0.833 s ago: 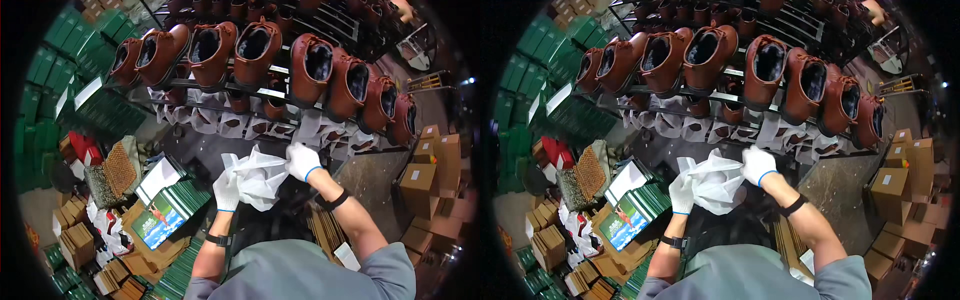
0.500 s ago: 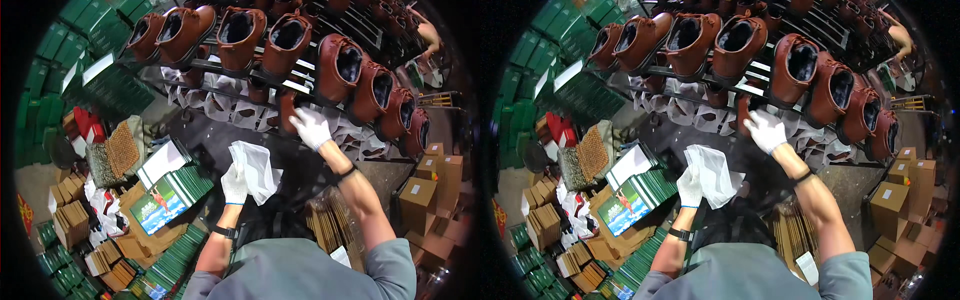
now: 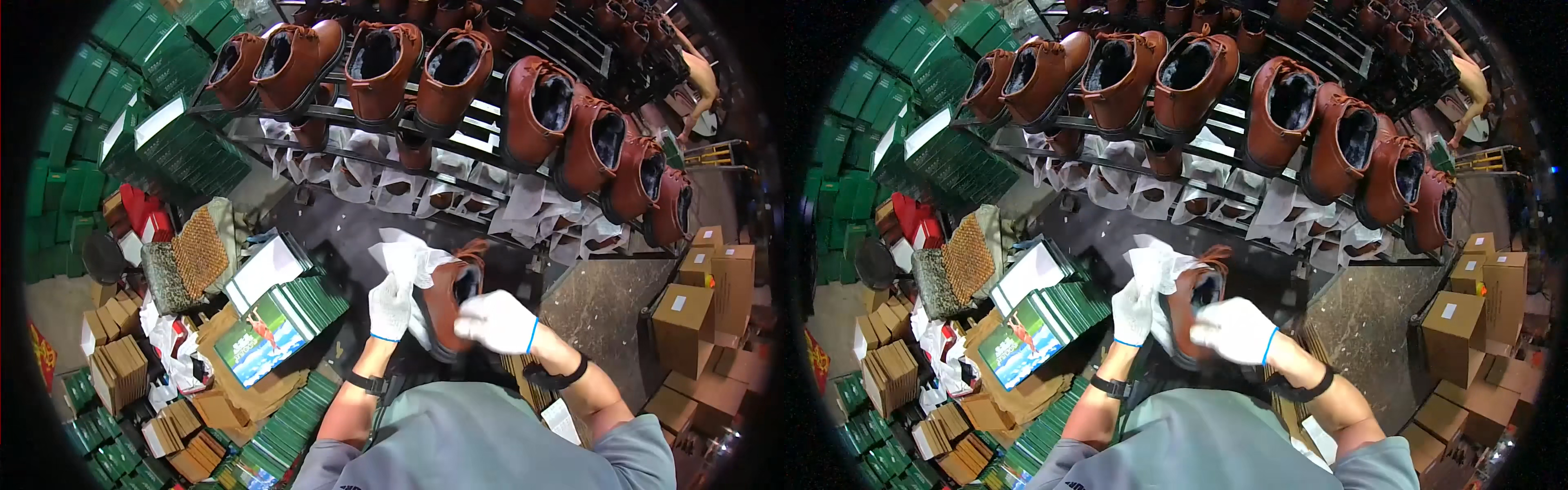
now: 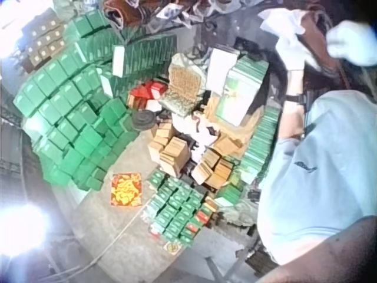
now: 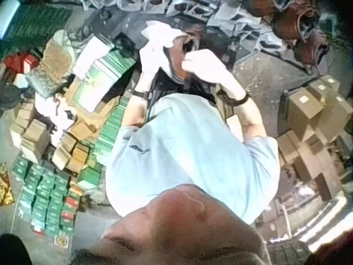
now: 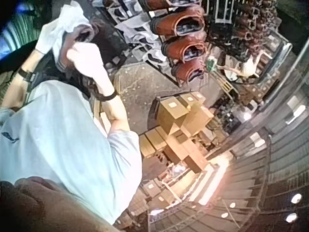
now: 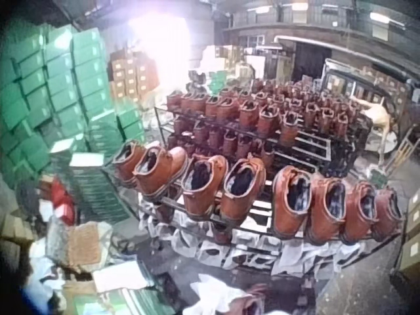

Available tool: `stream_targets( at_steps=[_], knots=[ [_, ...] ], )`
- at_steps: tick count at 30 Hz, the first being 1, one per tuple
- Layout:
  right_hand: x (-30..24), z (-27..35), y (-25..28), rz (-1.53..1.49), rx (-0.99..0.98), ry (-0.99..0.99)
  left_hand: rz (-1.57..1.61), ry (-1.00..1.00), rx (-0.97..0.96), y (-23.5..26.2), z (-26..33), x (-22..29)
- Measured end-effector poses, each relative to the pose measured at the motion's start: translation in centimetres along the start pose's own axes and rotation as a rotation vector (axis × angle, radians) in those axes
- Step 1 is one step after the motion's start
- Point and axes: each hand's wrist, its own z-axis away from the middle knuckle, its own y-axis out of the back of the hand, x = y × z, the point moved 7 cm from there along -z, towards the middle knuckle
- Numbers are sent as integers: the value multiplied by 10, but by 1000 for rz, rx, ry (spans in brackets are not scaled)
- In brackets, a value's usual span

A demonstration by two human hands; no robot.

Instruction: Cleaning and wrapping shoes in protective white paper and placing them onto racks.

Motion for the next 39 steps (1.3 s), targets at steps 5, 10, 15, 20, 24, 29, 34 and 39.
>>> stream_targets(
  at_steps=[5, 10, 15, 20, 24, 29, 34, 39],
  knots=[
    [-17, 12, 3, 269, 222, 96, -98, -16, -125, -14, -11, 44],
    [-14, 1, 6, 346, 84, 43, -282, -193, -172, -15, -12, 63],
    [-39, 3, -15, 284, -7, 138, -374, -129, -270, -15, -7, 74],
    [48, 12, 10, -376, 759, -426, -267, -119, -284, 2, 2, 78],
    [34, 2, 5, -105, 834, -184, 129, 95, -194, 9, 11, 71],
    [85, -32, 52, 429, 1103, -112, 264, 320, 17, 16, -9, 29],
    [100, -101, 50, 847, 740, -259, 370, 289, 167, 19, -22, -3],
    [37, -124, -74, -435, 22, -378, 351, 356, 151, 33, -21, -20]
  ],
)
